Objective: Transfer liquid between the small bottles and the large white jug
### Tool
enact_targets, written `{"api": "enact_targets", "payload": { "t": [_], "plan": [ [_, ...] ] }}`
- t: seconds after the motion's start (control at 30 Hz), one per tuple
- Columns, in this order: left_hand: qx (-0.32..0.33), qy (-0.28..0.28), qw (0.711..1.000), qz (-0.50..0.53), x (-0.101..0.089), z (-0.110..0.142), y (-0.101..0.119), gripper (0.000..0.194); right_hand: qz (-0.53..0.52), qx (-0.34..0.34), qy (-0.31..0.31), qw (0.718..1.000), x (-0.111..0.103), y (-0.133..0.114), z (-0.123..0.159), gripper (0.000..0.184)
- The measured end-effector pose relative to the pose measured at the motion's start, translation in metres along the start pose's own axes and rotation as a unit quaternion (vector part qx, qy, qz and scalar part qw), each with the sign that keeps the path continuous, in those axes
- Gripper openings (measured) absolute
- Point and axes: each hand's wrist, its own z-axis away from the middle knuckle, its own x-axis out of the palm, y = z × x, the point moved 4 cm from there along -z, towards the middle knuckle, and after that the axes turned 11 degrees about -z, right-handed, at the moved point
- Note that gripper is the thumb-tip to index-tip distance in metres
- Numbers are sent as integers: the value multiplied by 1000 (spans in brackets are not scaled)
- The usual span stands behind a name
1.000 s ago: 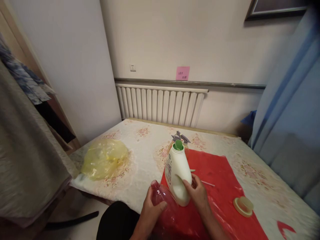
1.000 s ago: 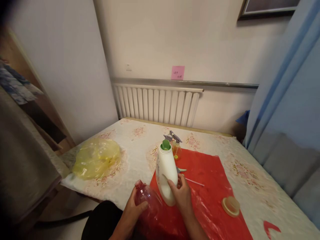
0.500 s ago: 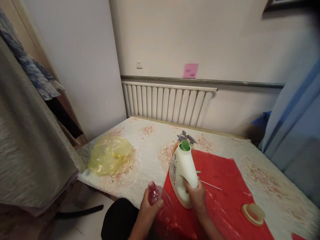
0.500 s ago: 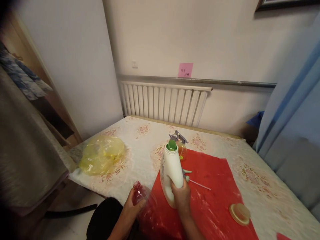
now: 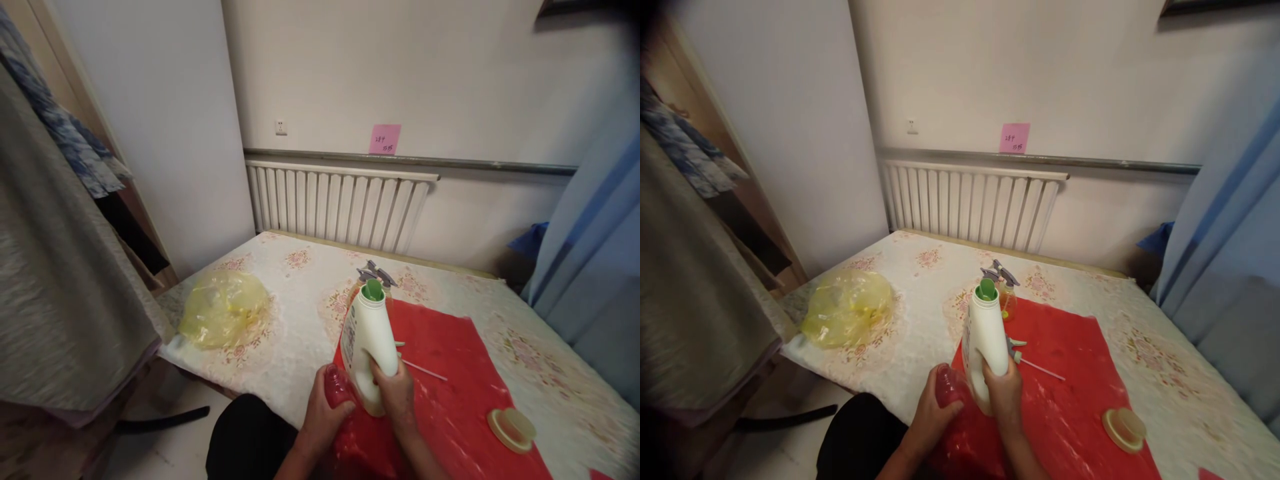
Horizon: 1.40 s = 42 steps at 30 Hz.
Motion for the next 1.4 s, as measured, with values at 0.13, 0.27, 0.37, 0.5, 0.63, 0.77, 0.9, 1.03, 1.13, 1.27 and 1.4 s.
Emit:
{"api": "enact_targets", "payload": {
  "t": [0.13,0.27,0.37,0.5,0.63,0.77,0.9,1.03,1.13,1.27,1.4],
  "plan": [
    [25,-10,999,-35,8,0,5,68,6,6,4,1000,-1,4,-2,45],
    [65,3,993,-96,12,2,10,62,4,5,7,1000,1,6,-1,44],
    [69,15,991,-111,14,3,8,61,-4,-4,8,1000,3,5,0,45],
    [63,17,992,-106,14,3,5,60,-4,-7,11,1000,5,3,-3,43],
    [55,16,992,-109,13,3,4,63,-1,-11,14,1000,7,2,-8,39],
    [46,10,993,-108,10,5,5,63,-4,-22,12,1000,11,-6,-12,36],
    [44,-2,994,-102,11,6,4,68,-10,-30,7,999,11,-21,-18,31],
    [42,10,994,-102,12,4,-1,72,-22,-45,8,999,4,-42,-26,32],
    [44,-5,993,-105,11,3,-4,79,-35,-61,13,997,-10,-63,-30,32],
    [34,-27,995,-95,7,7,-13,95,-34,-61,9,998,-42,-87,-31,30],
    [24,-45,993,-111,5,11,-25,104,-4,-57,-19,998,-81,-98,-29,26]
  ]
}}
